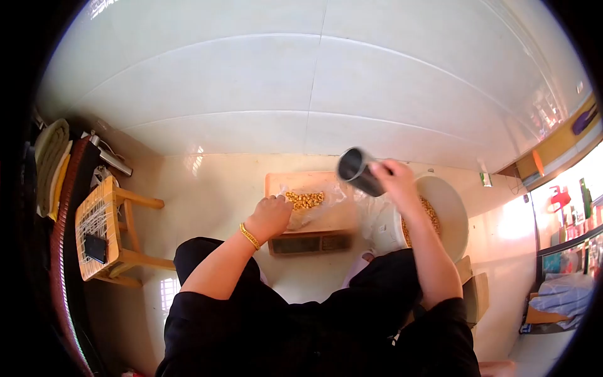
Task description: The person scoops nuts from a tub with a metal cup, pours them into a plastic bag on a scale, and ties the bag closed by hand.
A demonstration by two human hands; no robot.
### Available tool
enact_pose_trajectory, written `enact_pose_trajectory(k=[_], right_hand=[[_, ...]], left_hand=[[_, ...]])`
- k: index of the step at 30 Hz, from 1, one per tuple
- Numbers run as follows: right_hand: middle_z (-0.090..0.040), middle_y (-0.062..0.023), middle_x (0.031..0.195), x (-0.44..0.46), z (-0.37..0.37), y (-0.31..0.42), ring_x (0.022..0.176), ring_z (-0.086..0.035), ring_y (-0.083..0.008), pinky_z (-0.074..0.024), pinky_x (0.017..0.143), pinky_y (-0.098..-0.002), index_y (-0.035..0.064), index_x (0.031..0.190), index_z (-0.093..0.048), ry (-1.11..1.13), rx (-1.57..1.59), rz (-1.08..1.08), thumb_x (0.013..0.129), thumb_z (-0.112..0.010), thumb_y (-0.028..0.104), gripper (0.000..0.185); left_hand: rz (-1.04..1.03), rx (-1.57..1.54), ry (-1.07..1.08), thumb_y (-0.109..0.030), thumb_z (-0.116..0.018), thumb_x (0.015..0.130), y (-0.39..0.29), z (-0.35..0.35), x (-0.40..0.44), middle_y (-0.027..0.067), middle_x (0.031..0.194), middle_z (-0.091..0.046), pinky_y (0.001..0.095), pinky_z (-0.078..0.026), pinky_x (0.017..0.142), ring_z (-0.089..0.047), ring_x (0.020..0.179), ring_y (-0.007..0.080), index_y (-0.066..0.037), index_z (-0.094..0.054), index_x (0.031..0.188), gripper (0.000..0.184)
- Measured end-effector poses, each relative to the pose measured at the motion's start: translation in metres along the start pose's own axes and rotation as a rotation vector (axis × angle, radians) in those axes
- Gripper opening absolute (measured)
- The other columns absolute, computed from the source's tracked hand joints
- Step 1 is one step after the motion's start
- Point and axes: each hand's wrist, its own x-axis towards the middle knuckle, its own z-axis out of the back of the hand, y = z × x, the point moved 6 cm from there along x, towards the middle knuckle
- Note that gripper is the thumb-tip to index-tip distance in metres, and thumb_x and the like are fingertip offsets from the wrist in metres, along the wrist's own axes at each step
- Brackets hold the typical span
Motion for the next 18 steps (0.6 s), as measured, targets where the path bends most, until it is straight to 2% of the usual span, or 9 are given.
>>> enact_pose_trajectory(k=[5,6,7,8,9,11,12,14,18], right_hand=[[-0.052,0.0004,0.067,-0.033,0.103,-0.084,0.065,-0.049,-0.0064,-0.0408,0.059,-0.0224,0.005,0.082,-0.061,-0.286,0.281,-0.212,0.089,-0.058,0.027,0.023],[-0.052,0.0004,0.067,-0.038,0.117,-0.11,0.065,-0.049,-0.0064,-0.0408,0.059,-0.0224,0.005,0.082,-0.061,-0.286,0.277,-0.215,0.089,-0.058,0.027,0.023],[-0.056,-0.0029,0.069,-0.045,0.127,-0.146,0.068,-0.053,-0.0102,-0.0432,0.062,-0.0257,0.0046,0.082,-0.062,-0.295,0.155,-0.359,0.088,-0.058,0.028,0.024],[-0.06,-0.0062,0.071,-0.053,0.13,-0.173,0.07,-0.058,-0.014,-0.0455,0.064,-0.029,0.0041,0.083,-0.062,-0.299,0.034,-0.502,0.087,-0.058,0.029,0.026],[-0.06,-0.0062,0.071,-0.057,0.126,-0.185,0.07,-0.058,-0.014,-0.0455,0.064,-0.029,0.0041,0.083,-0.062,-0.292,0.037,-0.508,0.087,-0.058,0.029,0.026],[-0.066,-0.0165,0.081,-0.059,0.119,-0.2,0.08,-0.064,-0.0272,-0.0476,0.07,-0.0397,0.003,0.087,-0.064,-0.204,-0.759,-0.486,0.085,-0.057,0.034,0.031],[-0.066,-0.0165,0.081,-0.061,0.112,-0.212,0.08,-0.064,-0.0272,-0.0476,0.07,-0.0397,0.003,0.087,-0.064,-0.194,-0.744,-0.489,0.085,-0.057,0.034,0.031],[-0.065,-0.0217,0.09,-0.057,0.087,-0.24,0.089,-0.063,-0.0359,-0.0469,0.076,-0.0459,0.0031,0.092,-0.067,0.068,-0.833,-0.474,0.081,-0.055,0.035,0.036],[-0.066,-0.021,0.09,-0.044,0.026,-0.277,0.085,-0.064,-0.0355,-0.0455,0.079,-0.047,0.0043,0.089,-0.068,0.338,-1.071,-0.36,0.074,-0.058,0.029,0.03]], left_hand=[[-0.035,0.007,0.019,-0.011,-0.057,0.077,-0.013,0.011,-0.001,0.0129,0.085,-0.059,0.0386,-0.051,0.066,-0.063,0.077,0.0291,-0.007,-0.06,0.087,0.011],[-0.048,-0.04,-0.052,-0.011,-0.058,0.076,-0.016,0.015,-0.002,0.0126,0.085,-0.059,0.0389,-0.05,0.066,-0.063,0.077,0.0291,-0.007,-0.06,0.087,0.012],[-0.059,-0.085,-0.122,-0.011,-0.058,0.076,-0.019,0.021,-0.003,0.0123,0.085,-0.059,0.0392,-0.05,0.067,-0.063,0.076,0.0291,-0.008,-0.059,0.088,0.012],[-0.058,-0.085,-0.117,-0.011,-0.058,0.076,-0.02,0.024,-0.003,0.0123,0.085,-0.059,0.0392,-0.05,0.067,-0.063,0.076,0.0291,-0.008,-0.059,0.088,0.012],[-0.061,-0.087,-0.114,-0.011,-0.059,0.076,-0.021,0.027,-0.003,0.0122,0.086,-0.059,0.0393,-0.05,0.067,-0.062,0.077,0.0291,-0.008,-0.059,0.09,0.014],[-0.058,-0.077,-0.098,-0.011,-0.06,0.076,-0.02,0.029,-0.004,0.0121,0.087,-0.059,0.0395,-0.05,0.068,-0.062,0.077,0.0291,-0.008,-0.058,0.091,0.016],[-0.051,-0.059,-0.091,-0.013,-0.061,0.076,-0.019,0.03,-0.004,0.012,0.087,-0.059,0.0395,-0.049,0.068,-0.062,0.077,0.029,-0.008,-0.058,0.093,0.018],[-0.038,-0.027,-0.074,-0.015,-0.063,0.076,-0.015,0.031,-0.005,0.0119,0.087,-0.059,0.0395,-0.049,0.069,-0.062,0.077,0.0289,-0.008,-0.058,0.095,0.02],[-0.028,-0.054,-0.016,-0.019,-0.064,0.077,-0.011,0.031,0.0,0.0121,0.085,-0.061,0.0397,-0.049,0.07,-0.062,0.08,0.028,-0.007,-0.06,0.088,0.017]])
